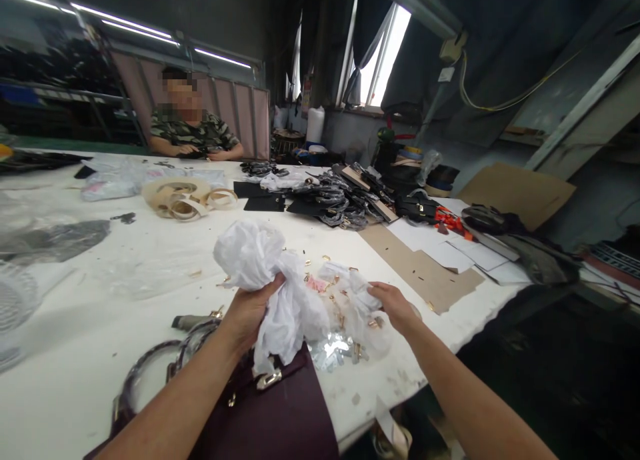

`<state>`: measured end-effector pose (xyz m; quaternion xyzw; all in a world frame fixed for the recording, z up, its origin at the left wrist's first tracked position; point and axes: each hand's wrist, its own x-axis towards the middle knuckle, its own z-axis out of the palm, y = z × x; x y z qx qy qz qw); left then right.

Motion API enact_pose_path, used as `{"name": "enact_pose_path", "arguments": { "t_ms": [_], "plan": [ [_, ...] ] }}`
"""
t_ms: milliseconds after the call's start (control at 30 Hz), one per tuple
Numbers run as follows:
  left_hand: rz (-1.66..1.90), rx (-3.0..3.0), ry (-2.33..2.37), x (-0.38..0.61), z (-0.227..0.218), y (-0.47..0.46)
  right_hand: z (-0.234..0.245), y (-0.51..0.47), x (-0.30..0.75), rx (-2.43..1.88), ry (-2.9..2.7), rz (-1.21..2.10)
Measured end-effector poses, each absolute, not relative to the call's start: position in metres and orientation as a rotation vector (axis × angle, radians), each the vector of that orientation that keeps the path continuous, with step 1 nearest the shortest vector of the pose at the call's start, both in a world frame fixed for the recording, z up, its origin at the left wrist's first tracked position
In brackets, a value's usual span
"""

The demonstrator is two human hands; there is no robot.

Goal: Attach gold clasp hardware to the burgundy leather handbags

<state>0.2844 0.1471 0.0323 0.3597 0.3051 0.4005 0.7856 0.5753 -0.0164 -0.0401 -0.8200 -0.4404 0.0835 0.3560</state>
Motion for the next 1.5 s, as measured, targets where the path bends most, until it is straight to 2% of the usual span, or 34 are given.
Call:
{"name": "enact_pose_path", "arguments": {
  "t_ms": [233, 533, 667, 833, 1000, 1233, 1500],
  "plan": [
    [0.854, 0.766, 0.657, 0.286, 0.038, 0.144, -0.034, -0.027, 0.571, -2.148, -1.107, -0.053],
    [0.815, 0.729, 0.635, 0.286, 0.041, 0.143, -0.045, -0.015, 0.529, -2.056, -1.256, 0.104],
    [0.767, 0.808, 0.527, 0.296, 0.054, 0.149, -0.023, -0.009, 0.535, -1.97, -1.131, 0.207],
    [0.752, 1.19, 0.512, 0.34, 0.075, 0.16, 0.028, 0.003, 0.542, -1.817, -1.048, 0.285],
    [0.7, 1.222, 0.426, 0.373, 0.095, 0.166, 0.066, 0.023, 0.539, -1.7, -1.042, 0.444],
    [0.701, 1.03, 0.218, 0.367, 0.112, 0.18, 0.088, 0.035, 0.545, -1.608, -1.011, 0.509],
    [0.512, 1.715, 0.346, 0.36, 0.104, 0.17, 0.094, 0.047, 0.52, -1.535, -1.056, 0.673]
  ]
}}
